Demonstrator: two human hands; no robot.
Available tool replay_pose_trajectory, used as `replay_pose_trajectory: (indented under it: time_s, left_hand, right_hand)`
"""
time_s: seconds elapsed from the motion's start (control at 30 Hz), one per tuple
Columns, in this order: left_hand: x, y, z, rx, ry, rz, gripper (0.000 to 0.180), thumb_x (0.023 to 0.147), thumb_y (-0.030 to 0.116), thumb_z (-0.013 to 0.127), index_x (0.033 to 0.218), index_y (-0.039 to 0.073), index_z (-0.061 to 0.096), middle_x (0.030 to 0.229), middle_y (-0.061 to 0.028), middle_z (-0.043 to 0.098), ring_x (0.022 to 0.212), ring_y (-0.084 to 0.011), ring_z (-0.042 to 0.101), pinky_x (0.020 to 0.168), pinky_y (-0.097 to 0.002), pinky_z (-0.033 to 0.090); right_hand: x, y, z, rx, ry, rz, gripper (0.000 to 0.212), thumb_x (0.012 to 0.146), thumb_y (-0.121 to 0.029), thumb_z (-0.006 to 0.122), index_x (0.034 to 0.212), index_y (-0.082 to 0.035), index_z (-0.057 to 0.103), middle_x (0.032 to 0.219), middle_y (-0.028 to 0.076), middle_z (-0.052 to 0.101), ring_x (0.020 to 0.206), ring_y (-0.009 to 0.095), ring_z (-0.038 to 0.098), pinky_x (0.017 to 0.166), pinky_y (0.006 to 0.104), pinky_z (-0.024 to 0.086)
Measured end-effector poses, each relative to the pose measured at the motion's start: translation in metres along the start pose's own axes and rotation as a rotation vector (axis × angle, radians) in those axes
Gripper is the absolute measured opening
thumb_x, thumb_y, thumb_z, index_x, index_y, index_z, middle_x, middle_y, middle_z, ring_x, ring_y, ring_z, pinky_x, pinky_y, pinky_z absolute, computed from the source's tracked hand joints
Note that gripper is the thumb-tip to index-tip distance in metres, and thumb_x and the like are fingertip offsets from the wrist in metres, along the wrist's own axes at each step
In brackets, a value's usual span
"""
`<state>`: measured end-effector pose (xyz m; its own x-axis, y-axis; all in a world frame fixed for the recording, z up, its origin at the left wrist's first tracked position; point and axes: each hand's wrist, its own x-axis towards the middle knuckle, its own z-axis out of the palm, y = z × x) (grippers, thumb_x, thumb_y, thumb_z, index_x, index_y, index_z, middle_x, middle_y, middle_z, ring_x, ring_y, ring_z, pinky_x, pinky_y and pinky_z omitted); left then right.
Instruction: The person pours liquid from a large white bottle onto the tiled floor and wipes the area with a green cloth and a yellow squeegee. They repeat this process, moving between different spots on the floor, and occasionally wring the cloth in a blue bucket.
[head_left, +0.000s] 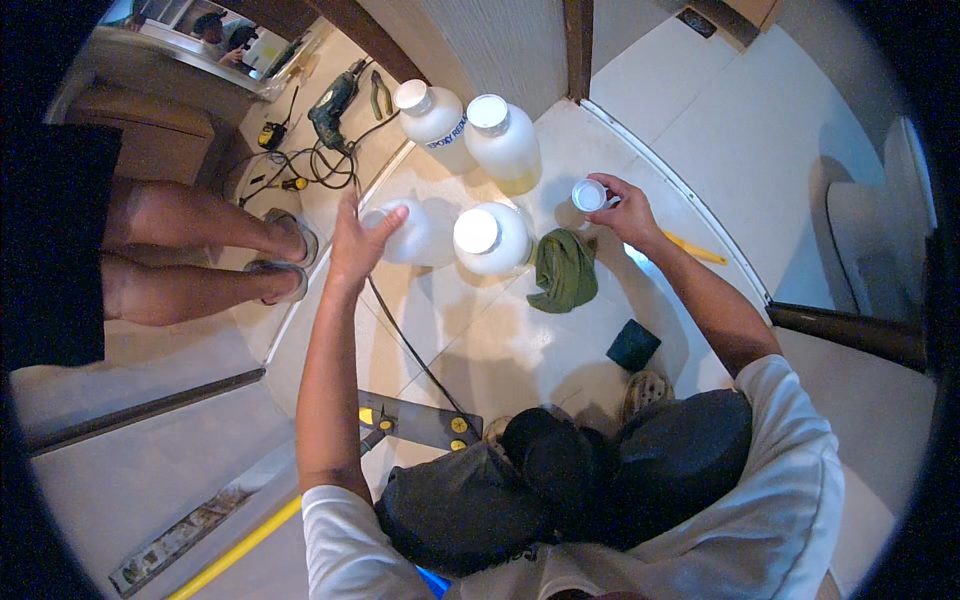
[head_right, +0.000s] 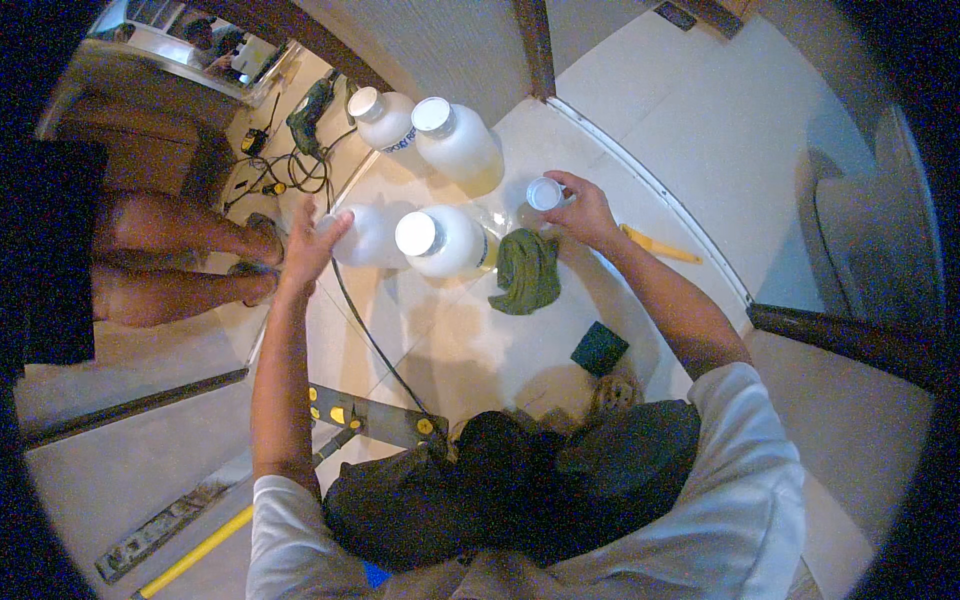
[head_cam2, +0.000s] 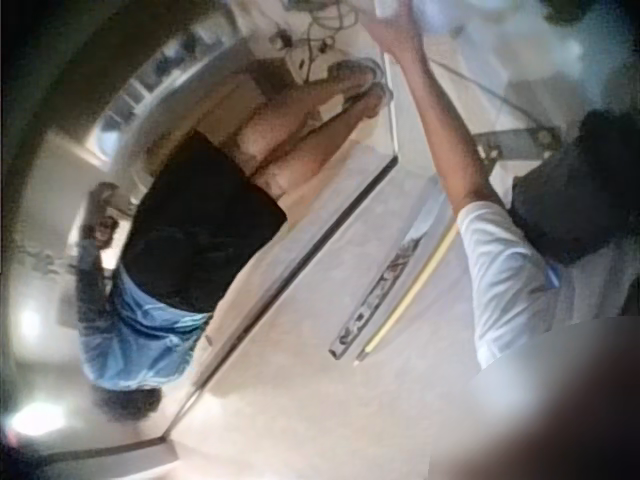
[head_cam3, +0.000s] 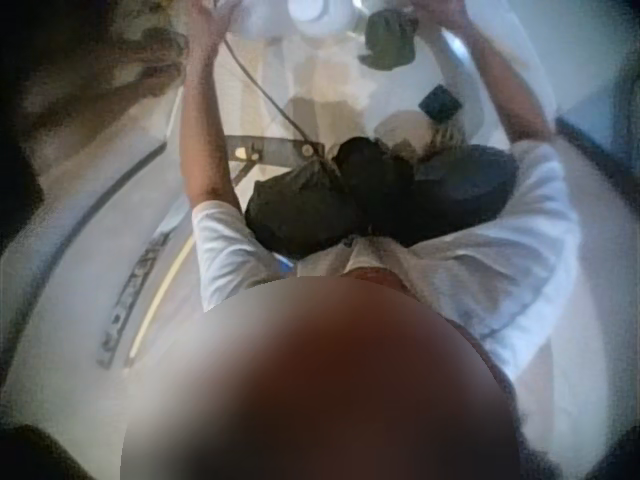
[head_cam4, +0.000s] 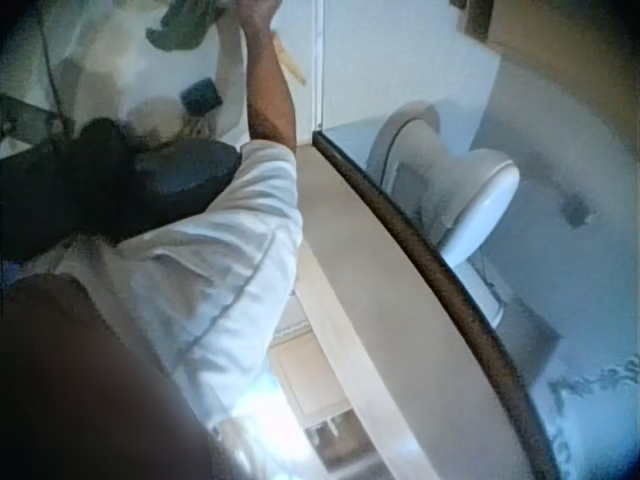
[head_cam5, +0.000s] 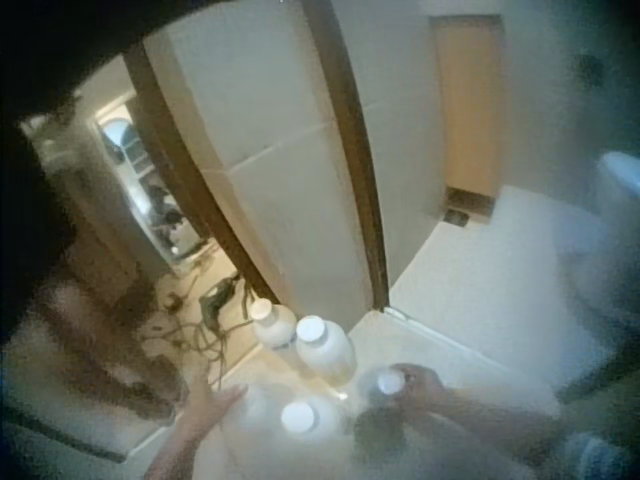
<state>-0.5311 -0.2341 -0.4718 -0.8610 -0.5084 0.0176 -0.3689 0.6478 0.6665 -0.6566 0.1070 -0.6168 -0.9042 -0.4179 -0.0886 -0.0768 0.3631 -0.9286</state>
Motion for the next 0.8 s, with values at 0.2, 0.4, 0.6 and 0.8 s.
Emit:
replay_pose_trajectory:
  time_s: [0.2, 0.4, 0.6, 0.8]
  left_hand:
    - [0.045, 0.102, 0.028, 0.195, -0.094, 0.417, 0.082, 0.064, 0.041, 0.074, 0.124, -0.002, 0.04, 0.123, -0.0241, 0.046, 0.112, -0.0336, 0.048, 0.093, -0.0392, 0.038]
    - [0.075, 0.13, 0.082, 0.438, -0.369, 0.413, 0.066, 0.063, 0.032, 0.076, 0.119, 0.012, 0.049, 0.112, -0.02, 0.054, 0.102, -0.0351, 0.054, 0.085, -0.0404, 0.044]
    - [0.067, 0.113, 0.085, 0.449, -0.343, 0.426, 0.047, 0.06, 0.021, 0.074, 0.102, 0.011, 0.055, 0.089, -0.0181, 0.059, 0.085, -0.0345, 0.058, 0.074, -0.0433, 0.046]
    - [0.048, 0.091, 0.051, 0.515, -0.347, 0.319, 0.043, 0.062, 0.019, 0.072, 0.099, 0.009, 0.054, 0.088, -0.0195, 0.057, 0.082, -0.0357, 0.058, 0.072, -0.043, 0.046]
  right_hand:
    - [0.008, 0.013, -0.005, 0.019, 0.05, 0.003, 0.062, 0.053, -0.004, 0.076, 0.113, -0.011, 0.058, 0.096, 0.005, 0.063, 0.081, 0.018, 0.056, 0.076, 0.03, 0.047]
    - [0.023, 0.008, -0.004, -0.024, 0.062, 0.022, 0.062, 0.054, -0.001, 0.076, 0.113, -0.01, 0.057, 0.09, 0.003, 0.061, 0.081, 0.015, 0.055, 0.073, 0.0273, 0.047]
    - [0.05, 0.031, -0.013, -0.073, 0.091, -0.003, 0.063, 0.056, -0.001, 0.077, 0.115, -0.007, 0.055, 0.089, 0.001, 0.06, 0.077, 0.01, 0.054, 0.069, 0.0242, 0.047]
    - [0.084, 0.032, -0.01, -0.025, 0.153, 0.007, 0.06, 0.054, -0.008, 0.077, 0.111, -0.008, 0.058, 0.086, 0.009, 0.064, 0.07, 0.017, 0.058, 0.068, 0.0281, 0.048]
